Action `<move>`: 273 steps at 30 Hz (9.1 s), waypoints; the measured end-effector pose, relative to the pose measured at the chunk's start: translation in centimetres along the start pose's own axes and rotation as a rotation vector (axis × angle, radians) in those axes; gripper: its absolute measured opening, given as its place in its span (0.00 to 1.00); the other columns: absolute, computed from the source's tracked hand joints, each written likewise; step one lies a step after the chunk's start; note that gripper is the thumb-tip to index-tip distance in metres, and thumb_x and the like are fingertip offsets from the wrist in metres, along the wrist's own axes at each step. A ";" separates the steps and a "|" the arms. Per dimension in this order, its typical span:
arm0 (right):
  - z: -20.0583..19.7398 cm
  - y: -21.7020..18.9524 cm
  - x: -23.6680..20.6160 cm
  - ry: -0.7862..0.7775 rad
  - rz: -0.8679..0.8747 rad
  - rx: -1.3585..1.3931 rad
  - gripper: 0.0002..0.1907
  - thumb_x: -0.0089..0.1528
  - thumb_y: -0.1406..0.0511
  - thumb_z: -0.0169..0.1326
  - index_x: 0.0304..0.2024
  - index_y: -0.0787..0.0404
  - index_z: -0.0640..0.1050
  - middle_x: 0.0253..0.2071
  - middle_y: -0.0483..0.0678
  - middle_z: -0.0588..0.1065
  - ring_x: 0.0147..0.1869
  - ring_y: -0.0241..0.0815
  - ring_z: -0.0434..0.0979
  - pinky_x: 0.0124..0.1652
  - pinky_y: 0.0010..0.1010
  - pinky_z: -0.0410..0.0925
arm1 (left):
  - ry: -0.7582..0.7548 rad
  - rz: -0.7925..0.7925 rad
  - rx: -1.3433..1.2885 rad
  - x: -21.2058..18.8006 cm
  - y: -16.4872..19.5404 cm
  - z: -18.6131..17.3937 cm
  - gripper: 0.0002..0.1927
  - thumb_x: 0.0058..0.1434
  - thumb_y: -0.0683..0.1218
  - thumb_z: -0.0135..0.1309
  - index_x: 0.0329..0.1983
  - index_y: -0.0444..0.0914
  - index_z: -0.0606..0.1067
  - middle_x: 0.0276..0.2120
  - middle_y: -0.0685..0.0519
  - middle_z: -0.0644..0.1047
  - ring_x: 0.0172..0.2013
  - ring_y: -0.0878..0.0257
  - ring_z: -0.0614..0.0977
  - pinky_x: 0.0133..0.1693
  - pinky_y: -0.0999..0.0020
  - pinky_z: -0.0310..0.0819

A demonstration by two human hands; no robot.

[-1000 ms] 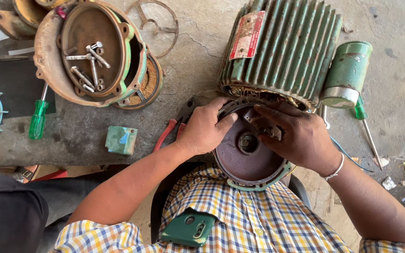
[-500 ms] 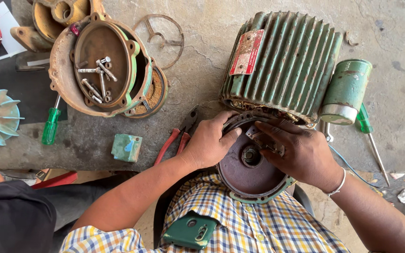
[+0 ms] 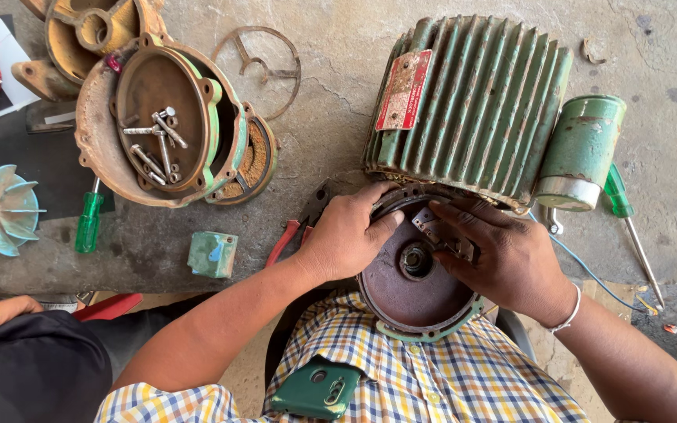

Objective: The person works on a disassembled electric motor on a workbench. They hold the rear end cover, use a screwdriver to loosen and reposition the terminal plate on the cover, tap parts with a hammer, align the cover with the motor housing, and press the end cover back onto the motor body.

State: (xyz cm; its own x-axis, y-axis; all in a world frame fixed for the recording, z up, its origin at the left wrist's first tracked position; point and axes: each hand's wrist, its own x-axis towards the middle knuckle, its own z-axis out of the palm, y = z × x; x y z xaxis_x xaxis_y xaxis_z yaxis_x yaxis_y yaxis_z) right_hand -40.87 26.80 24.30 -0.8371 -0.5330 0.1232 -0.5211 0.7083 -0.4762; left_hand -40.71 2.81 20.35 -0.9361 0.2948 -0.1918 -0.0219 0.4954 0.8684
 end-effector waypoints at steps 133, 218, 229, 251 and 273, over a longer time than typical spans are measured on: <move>0.5 1.8 -1.3 0.115 -0.195 0.188 0.17 0.59 0.70 0.64 0.49 0.64 0.76 0.38 0.51 0.78 0.41 0.53 0.81 0.39 0.41 0.74 | 0.060 -0.080 0.058 0.5 0.9 3.9 0.25 0.61 0.55 0.60 0.55 0.37 0.72 0.41 0.42 0.83 0.43 0.46 0.86 0.44 0.54 0.80; -0.4 0.3 0.4 0.038 -0.175 0.030 0.12 0.57 0.65 0.62 0.43 0.62 0.82 0.42 0.52 0.79 0.47 0.52 0.79 0.45 0.40 0.73 | 0.051 0.006 0.027 0.1 1.0 3.4 0.24 0.63 0.54 0.59 0.57 0.38 0.70 0.45 0.42 0.82 0.47 0.43 0.84 0.46 0.53 0.78; -0.9 1.0 -0.4 -0.019 -0.324 -0.091 0.18 0.56 0.67 0.58 0.48 0.66 0.81 0.46 0.53 0.78 0.50 0.51 0.79 0.45 0.38 0.74 | 0.051 -0.033 0.016 -0.1 1.2 3.6 0.23 0.63 0.54 0.58 0.56 0.38 0.71 0.45 0.42 0.82 0.48 0.45 0.85 0.47 0.54 0.79; -0.6 0.7 -0.4 -0.045 -0.232 -0.039 0.15 0.59 0.64 0.58 0.48 0.64 0.79 0.44 0.54 0.77 0.50 0.54 0.78 0.47 0.41 0.72 | 0.002 -0.073 0.020 -0.1 0.6 3.9 0.26 0.62 0.54 0.59 0.59 0.40 0.68 0.49 0.43 0.82 0.51 0.46 0.84 0.51 0.54 0.78; -0.5 0.6 -0.5 -0.037 -0.265 -0.088 0.15 0.59 0.65 0.58 0.46 0.66 0.79 0.43 0.53 0.76 0.49 0.52 0.77 0.47 0.40 0.73 | 0.009 -0.051 0.022 -0.1 0.6 3.9 0.25 0.62 0.54 0.59 0.59 0.40 0.69 0.48 0.43 0.82 0.49 0.46 0.85 0.49 0.54 0.79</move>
State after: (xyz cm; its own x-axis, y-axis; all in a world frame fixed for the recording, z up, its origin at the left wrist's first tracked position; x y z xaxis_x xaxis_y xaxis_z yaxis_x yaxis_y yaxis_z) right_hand -40.86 27.75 24.33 -0.6639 -0.7203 0.2009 -0.7348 0.5785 -0.3541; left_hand -39.22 6.28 19.10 -0.9371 0.2612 -0.2314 -0.0622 0.5277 0.8472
